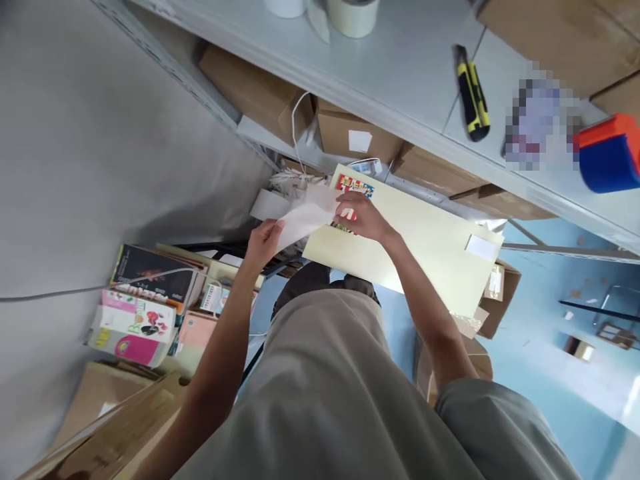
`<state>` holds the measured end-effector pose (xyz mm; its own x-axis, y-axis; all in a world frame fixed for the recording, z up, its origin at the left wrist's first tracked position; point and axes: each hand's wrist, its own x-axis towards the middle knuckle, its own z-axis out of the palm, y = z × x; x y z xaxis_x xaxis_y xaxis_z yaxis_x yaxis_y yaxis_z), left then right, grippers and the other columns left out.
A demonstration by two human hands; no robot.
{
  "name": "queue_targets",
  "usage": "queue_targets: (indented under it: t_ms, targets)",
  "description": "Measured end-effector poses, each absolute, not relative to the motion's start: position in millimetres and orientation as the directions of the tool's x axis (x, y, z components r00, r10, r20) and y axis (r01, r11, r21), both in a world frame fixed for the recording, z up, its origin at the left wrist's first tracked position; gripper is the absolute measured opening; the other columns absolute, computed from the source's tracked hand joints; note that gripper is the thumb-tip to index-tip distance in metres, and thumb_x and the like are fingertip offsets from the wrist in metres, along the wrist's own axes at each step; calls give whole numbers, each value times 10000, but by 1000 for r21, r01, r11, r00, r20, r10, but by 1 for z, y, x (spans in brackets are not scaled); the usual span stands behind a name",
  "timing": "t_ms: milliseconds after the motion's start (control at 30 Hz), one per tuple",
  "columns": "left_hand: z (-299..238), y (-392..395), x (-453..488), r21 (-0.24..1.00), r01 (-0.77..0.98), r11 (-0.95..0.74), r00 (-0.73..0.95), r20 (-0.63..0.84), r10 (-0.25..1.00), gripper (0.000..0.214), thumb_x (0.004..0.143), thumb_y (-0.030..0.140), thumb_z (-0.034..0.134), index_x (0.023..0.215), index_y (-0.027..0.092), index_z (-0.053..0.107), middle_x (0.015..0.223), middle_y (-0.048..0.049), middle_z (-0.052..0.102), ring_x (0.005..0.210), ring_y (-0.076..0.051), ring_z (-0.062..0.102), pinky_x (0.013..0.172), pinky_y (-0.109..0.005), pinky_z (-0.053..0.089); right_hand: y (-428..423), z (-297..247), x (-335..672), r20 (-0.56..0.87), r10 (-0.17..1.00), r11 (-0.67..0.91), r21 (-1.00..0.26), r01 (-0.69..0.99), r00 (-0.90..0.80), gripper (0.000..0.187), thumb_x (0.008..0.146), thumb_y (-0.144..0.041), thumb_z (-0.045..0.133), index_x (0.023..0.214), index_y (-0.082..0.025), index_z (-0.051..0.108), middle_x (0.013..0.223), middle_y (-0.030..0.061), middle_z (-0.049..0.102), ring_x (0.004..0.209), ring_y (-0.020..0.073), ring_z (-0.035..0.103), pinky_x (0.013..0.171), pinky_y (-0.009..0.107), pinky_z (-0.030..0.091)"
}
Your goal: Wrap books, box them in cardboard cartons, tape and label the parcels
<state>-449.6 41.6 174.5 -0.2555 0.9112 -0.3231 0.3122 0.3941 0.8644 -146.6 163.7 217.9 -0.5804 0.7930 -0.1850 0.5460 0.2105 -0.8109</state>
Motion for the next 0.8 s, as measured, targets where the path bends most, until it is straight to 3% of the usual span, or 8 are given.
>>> queue_targets:
  t_ms: [100,167,267,400,467,567,733,800]
  targets:
    - [177,45,-422,849,385,362,-270,-271,924,300,1038,426,724,800,244,695,907,-53,707,932,-234,659,940,-310,549,153,205,-119,-192,799,237,-771,592,-570,97,1016,-380,845,1046,-301,799,1137,41,882,1265,331,812,1445,677,310]
    - [176,47,-405,829,418,372,-314,-252,915,244,1017,399,720,830,243,726,908,-49,716,942,-236,665,965,-311,551,151,194,-102,-231,780,270,-714,646,-581,169,957,-325,904,1090,-292,805,1137,55,880,1278,354,799,1457,703,264]
    - [174,48,-384,802,407,437,-401,-273,875,187,980,390,743,883,232,766,862,-28,720,913,-228,688,949,-302,554,153,181,-79,-253,758,293,-691,661,-601,64,945,-213,850,955,-262,809,1266,113,871,1364,373,756,1406,655,375]
    - [175,49,-356,775,424,468,-465,-258,847,122,956,341,760,908,229,768,896,-36,768,913,-219,727,969,-295,566,148,178,-41,-279,783,86,-837,541,-556,103,1029,-277,721,951,-246,781,1111,78,879,1079,291,818,1086,455,620]
    - [176,50,-337,755,466,461,-437,-256,862,110,956,315,757,895,223,768,907,-46,777,915,-215,729,977,-293,567,141,183,-18,-281,826,-37,-892,451,-489,155,1049,-347,696,969,-235,768,1018,62,866,968,259,807,943,381,627]
    - [176,52,-300,738,518,433,-361,-271,893,113,958,302,753,886,218,775,952,-67,799,932,-219,735,990,-302,575,130,191,19,-282,895,-135,-910,393,-346,200,1044,-393,702,946,-229,762,974,61,850,947,249,799,889,350,608]
    - [159,51,-238,767,509,391,-228,-318,920,169,1016,382,722,988,237,805,1160,-111,843,1095,-257,783,1053,-340,617,125,181,91,-383,914,-266,-812,519,-131,237,957,-432,846,836,-243,769,790,29,756,762,229,729,800,369,586]
    - [145,51,-224,763,519,386,-157,-358,920,214,1032,420,725,1099,239,818,1287,-136,839,1236,-287,778,1158,-386,597,125,167,120,-447,892,-351,-781,516,-70,273,918,-451,892,815,-236,760,749,20,716,681,204,674,737,369,574]
